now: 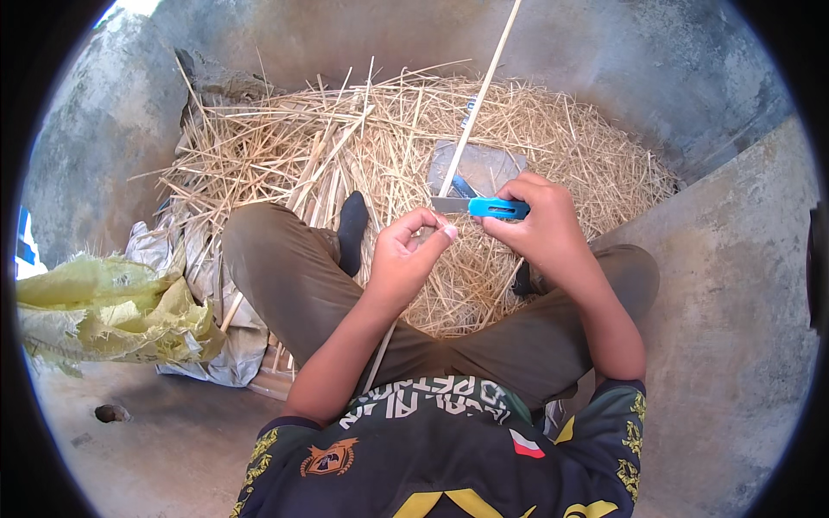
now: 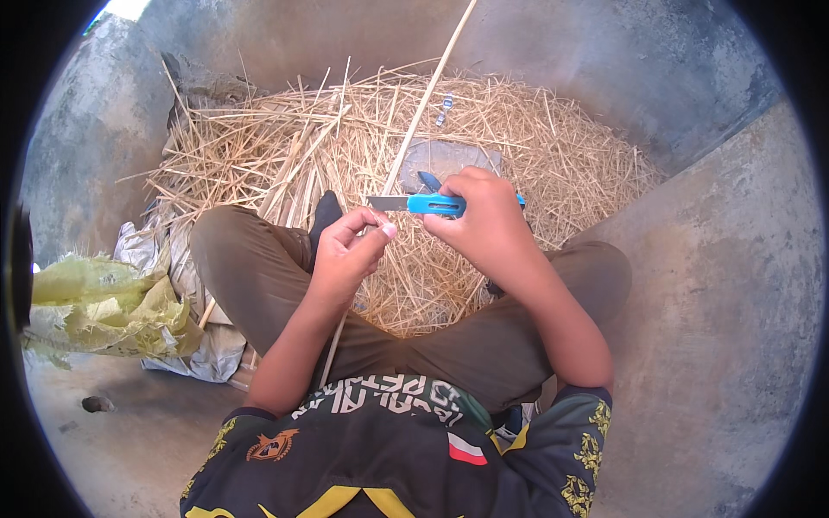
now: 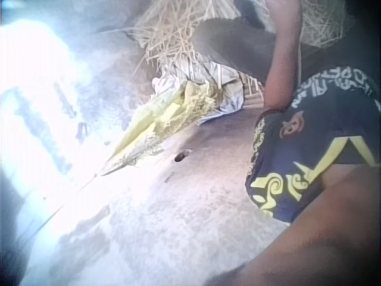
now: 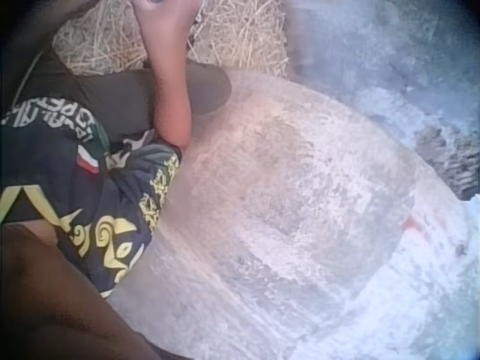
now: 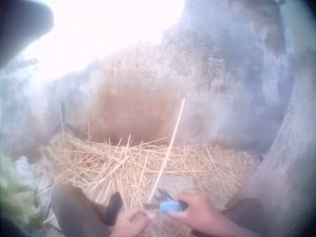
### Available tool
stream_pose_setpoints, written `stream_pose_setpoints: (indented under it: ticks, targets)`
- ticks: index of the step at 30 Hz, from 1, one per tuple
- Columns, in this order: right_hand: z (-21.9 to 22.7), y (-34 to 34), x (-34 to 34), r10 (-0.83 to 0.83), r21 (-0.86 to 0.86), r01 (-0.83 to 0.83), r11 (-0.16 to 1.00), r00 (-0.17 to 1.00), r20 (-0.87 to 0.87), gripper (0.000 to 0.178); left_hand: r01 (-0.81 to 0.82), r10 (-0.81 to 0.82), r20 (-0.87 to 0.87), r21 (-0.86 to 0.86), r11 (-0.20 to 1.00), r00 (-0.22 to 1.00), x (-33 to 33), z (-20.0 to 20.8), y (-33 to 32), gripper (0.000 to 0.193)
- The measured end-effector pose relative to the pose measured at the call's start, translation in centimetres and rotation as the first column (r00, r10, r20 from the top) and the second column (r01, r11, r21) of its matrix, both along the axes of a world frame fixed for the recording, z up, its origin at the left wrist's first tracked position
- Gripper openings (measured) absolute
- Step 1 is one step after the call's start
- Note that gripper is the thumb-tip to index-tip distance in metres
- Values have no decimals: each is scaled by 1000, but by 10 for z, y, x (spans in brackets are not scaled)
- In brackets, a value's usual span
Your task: The person sits cross-legged on a straw-covered floor and uses a knife to strip bark and sharpen a long wooden stick. They repeatedly rotate the stick and scrape the blade along its length to smooth the surface and create a pointed tip.
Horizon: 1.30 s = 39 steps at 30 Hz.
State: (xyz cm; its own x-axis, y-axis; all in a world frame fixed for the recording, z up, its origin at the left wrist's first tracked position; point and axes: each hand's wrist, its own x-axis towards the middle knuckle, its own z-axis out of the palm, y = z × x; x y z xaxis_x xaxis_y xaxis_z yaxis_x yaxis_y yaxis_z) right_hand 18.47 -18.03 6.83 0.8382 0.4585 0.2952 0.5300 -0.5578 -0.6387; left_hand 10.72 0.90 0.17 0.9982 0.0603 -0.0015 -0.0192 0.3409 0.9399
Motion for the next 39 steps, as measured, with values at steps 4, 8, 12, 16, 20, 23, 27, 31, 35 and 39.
stream_pose_setpoints:
  ticks: [4, 8, 12, 16, 20, 23, 27, 31, 35, 39]
  targets:
    - [0, -2, 2, -14, -22, 15, 1000, 999, 34, 24, -8, 8, 5, 28, 1000, 1000, 0, 2, -1, 7]
    - [4, -6, 5, -89, -18, 92, 996, 990, 112, 25, -17, 17, -1, 18, 1000, 1000, -1, 3, 2, 5]
    - [26, -18, 17, -249, 26, 248, 968, 967, 59, 26, -52, 52, -2, 20, 998, 999, 0, 1, 5, 4]
    - [17, -21, 19, -228, 50, 226, 973, 973, 43, 27, -84, 88, -48, 66, 994, 995, 2, 3, 2, 4]
    - [11, -15, 14, -165, 41, 163, 986, 985, 56, 27, -141, 149, -23, 213, 967, 989, 4, 0, 2, 9]
    - [8, -9, 11, -130, 32, 128, 991, 989, 68, 26, -206, 188, 101, 212, 955, 977, 8, -7, -2, 15]
    - [-10, -1, 5, -8, 21, 6, 1000, 995, 101, 23, -73, 81, -55, 144, 987, 995, 2, 12, 0, 20]
    - [-19, 9, -5, 64, 8, -65, 998, 993, 101, 22, -61, 82, -146, 146, 988, 986, 3, 6, 3, 20]
    - [-20, 9, -5, 70, -15, -68, 998, 989, 134, 24, -61, 72, -118, 94, 994, 990, 3, 5, 2, 17]
    - [-20, 11, -6, 79, -27, -76, 997, 987, 143, 24, -65, 71, -105, 55, 996, 992, 3, 0, 4, 13]
